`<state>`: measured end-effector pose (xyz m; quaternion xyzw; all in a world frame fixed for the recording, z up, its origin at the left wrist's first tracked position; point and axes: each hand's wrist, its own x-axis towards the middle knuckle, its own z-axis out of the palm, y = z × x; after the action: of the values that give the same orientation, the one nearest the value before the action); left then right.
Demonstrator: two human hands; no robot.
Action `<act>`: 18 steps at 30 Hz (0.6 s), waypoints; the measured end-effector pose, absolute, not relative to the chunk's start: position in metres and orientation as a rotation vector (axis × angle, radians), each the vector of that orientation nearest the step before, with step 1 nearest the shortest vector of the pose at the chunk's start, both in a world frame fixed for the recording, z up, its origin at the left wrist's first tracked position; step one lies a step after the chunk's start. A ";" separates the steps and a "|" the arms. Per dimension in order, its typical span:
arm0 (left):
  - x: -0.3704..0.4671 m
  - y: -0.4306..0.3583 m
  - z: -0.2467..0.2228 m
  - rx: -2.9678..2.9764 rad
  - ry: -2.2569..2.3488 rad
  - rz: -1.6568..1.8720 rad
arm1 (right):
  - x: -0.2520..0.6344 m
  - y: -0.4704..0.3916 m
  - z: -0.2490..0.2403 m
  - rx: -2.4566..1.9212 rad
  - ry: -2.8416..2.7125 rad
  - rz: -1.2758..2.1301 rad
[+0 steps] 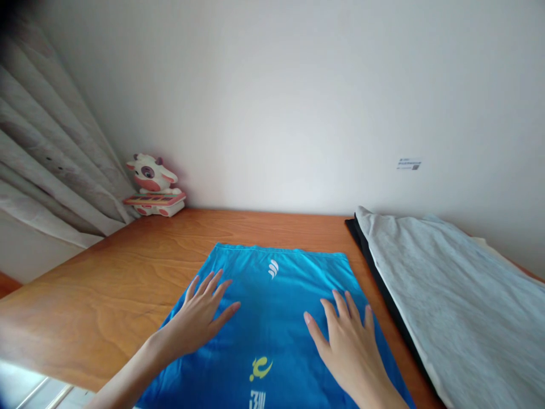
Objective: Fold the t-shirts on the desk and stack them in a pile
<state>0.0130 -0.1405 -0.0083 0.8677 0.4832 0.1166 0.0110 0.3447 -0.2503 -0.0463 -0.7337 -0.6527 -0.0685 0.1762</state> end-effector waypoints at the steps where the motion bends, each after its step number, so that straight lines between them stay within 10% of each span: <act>1: 0.026 -0.131 -0.003 2.702 1.491 0.408 | 0.337 -0.236 -0.037 -2.043 -1.873 -0.163; 18: 0.070 -0.033 -0.033 2.408 1.322 0.713 | 0.319 -0.118 -0.049 -2.056 -1.859 0.019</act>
<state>0.0697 -0.0332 -0.0331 0.8387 0.4604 0.2484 0.1511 0.3187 -0.1183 -0.0491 -0.7291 -0.6593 0.0067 0.1836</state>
